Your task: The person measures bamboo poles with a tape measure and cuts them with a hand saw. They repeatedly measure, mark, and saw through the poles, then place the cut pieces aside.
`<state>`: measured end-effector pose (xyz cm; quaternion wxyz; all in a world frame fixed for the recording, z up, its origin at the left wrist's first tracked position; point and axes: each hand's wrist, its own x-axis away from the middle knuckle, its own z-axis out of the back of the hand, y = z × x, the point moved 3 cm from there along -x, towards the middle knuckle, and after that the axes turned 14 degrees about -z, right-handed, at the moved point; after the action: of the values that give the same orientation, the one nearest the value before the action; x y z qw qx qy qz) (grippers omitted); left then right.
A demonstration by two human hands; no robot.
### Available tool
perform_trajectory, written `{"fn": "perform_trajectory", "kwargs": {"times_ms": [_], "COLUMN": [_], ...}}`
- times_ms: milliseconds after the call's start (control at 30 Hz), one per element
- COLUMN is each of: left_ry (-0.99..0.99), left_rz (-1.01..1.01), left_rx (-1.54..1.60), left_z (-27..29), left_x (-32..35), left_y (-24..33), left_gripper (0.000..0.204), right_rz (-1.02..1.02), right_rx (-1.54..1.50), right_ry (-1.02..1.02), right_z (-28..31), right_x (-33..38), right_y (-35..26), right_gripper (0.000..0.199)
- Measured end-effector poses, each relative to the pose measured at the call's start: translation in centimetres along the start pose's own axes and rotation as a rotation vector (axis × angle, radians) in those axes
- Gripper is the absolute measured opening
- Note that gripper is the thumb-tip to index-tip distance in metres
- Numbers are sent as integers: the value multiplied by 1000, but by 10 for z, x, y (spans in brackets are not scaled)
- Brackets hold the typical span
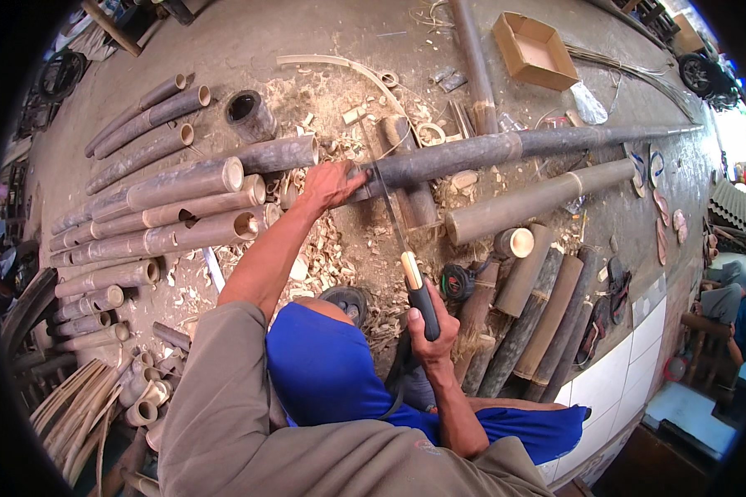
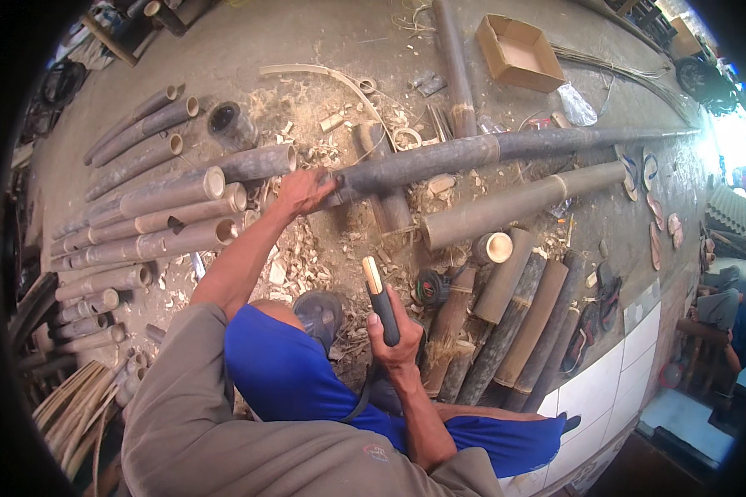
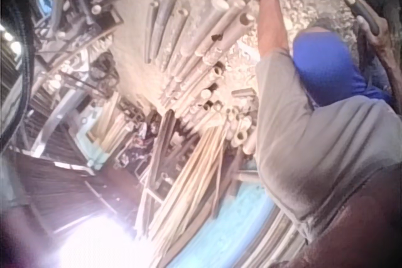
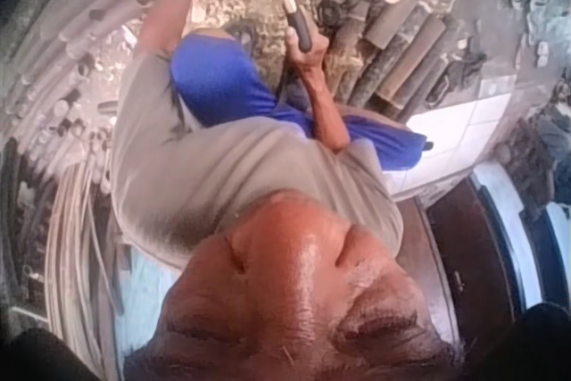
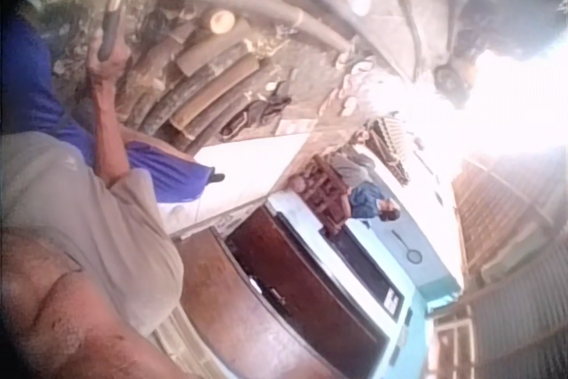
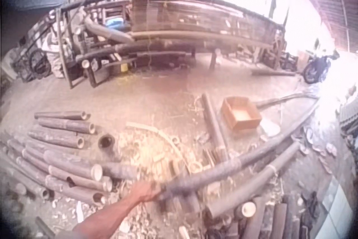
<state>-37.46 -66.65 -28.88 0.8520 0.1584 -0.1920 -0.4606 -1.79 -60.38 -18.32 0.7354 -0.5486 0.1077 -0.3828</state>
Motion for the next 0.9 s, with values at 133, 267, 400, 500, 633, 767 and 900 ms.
{"fn": "perform_trajectory", "kwargs": {"times_ms": [133, 267, 400, 500, 633, 767, 900], "left_ry": [69, 53, 74, 75, 100, 95, 142], "left_rz": [-41, -16, -34, -22, -32, 6, -1], "left_rx": [-6, 17, 17, 63, 65, 47, 40], "left_z": [-5, -4, -1, -3, -7, -3, -1], "left_x": [2, 3, 2, 1, 6, 7, 4], "left_y": [-6, -7, 2, -1, -11, -10, 7], "left_gripper": [70, 69, 68, 68, 69, 67, 64], "right_rz": [71, 114, 52, 39, 119, 80, 164], "right_rx": [22, 20, 78, 92, 131, 135, 134], "right_ry": [-1, 5, -14, -8, -11, -33, 58], "right_z": [-1, -6, -32, -43, -17, -21, -58], "right_x": [6, 2, -46, -63, -9, -12, -75], "right_y": [-3, -2, -26, -36, -23, -22, -42], "right_gripper": [57, 58, 59, 59, 59, 58, 56]}}
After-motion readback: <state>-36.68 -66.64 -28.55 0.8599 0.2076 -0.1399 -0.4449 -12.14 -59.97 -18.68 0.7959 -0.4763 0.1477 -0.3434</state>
